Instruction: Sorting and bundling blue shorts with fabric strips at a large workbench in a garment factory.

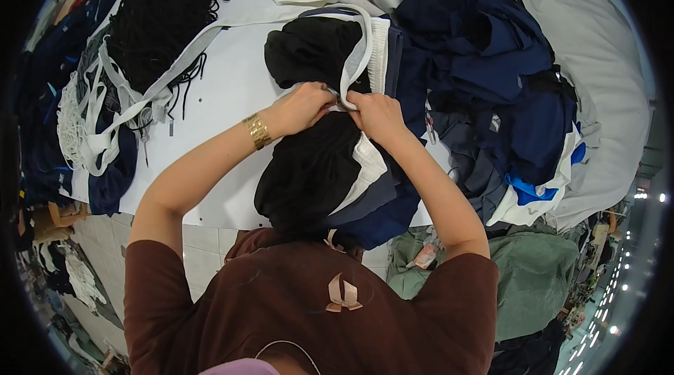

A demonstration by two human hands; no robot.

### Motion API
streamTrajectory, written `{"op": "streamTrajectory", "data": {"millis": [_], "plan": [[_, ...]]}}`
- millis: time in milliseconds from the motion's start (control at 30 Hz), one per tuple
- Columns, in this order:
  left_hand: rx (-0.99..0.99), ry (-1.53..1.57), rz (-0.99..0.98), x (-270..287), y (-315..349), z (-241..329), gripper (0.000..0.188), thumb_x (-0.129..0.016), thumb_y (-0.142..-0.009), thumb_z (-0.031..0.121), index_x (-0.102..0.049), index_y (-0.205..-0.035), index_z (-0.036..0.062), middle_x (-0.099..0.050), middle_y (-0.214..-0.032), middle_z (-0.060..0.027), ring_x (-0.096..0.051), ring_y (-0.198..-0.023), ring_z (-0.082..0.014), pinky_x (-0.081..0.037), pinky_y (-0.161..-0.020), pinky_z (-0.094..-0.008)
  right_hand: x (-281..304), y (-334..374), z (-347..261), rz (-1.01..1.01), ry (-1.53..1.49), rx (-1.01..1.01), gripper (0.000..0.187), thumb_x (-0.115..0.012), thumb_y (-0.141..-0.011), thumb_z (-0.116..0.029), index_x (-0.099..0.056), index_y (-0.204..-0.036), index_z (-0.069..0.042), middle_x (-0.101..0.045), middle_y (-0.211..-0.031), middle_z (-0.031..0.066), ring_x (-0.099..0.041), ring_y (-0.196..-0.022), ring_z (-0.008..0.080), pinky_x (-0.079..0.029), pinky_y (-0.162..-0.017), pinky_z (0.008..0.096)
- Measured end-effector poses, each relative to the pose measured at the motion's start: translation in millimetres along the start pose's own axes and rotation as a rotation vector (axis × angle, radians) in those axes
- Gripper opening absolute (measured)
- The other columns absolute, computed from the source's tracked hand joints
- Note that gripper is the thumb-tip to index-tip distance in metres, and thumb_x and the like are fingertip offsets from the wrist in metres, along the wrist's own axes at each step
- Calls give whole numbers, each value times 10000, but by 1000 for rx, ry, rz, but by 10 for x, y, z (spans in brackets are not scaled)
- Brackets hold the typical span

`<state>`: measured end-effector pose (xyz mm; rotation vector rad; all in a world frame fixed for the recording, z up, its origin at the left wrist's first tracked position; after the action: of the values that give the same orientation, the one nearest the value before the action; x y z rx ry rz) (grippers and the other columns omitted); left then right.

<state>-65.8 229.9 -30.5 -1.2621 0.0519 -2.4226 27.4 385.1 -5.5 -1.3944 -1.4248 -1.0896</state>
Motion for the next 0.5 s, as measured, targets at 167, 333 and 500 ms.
{"op": "streamTrajectory", "data": {"millis": [167, 333, 500], "plan": [[51, -152, -266, 91, -222, 154, 118, -615, -686, 29, -612, -792, -22, -576, -826, -193, -581, -781, -343, -485, -710, -393, 83, -18, -12, -62, 84, 91, 142, -605, -765, -211, -578, -764, -72, -601, -652, 135, -599, -644, 333, -470, -550, 423], [-44, -130, -179, 13, -111, -3, 132, -616, -699, 106, -594, -752, -13, -572, -780, -178, -589, -752, -340, -492, -674, -396, 117, -11, -80, -132, 143, 171, 142, -592, -762, -186, -579, -728, -49, -598, -639, 138, -606, -624, 312, -478, -546, 411], [-39, 9, 196, -132, 121, -55, 94, -599, -720, 95, -571, -757, 14, -570, -783, -132, -575, -704, -319, -488, -633, -393, 63, -54, -156, -129, 198, 207, 80, -533, -737, -98, -567, -707, -32, -610, -679, 147, -608, -626, 319, -480, -555, 423]]}}
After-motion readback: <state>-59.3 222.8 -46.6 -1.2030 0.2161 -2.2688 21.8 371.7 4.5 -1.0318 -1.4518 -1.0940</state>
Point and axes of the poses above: each hand's wrist, its own y-axis away from the middle knuckle, its own x-axis out of the back of the hand, z = x × y, the point moved 1 cm from there along -y, towards the middle knuckle
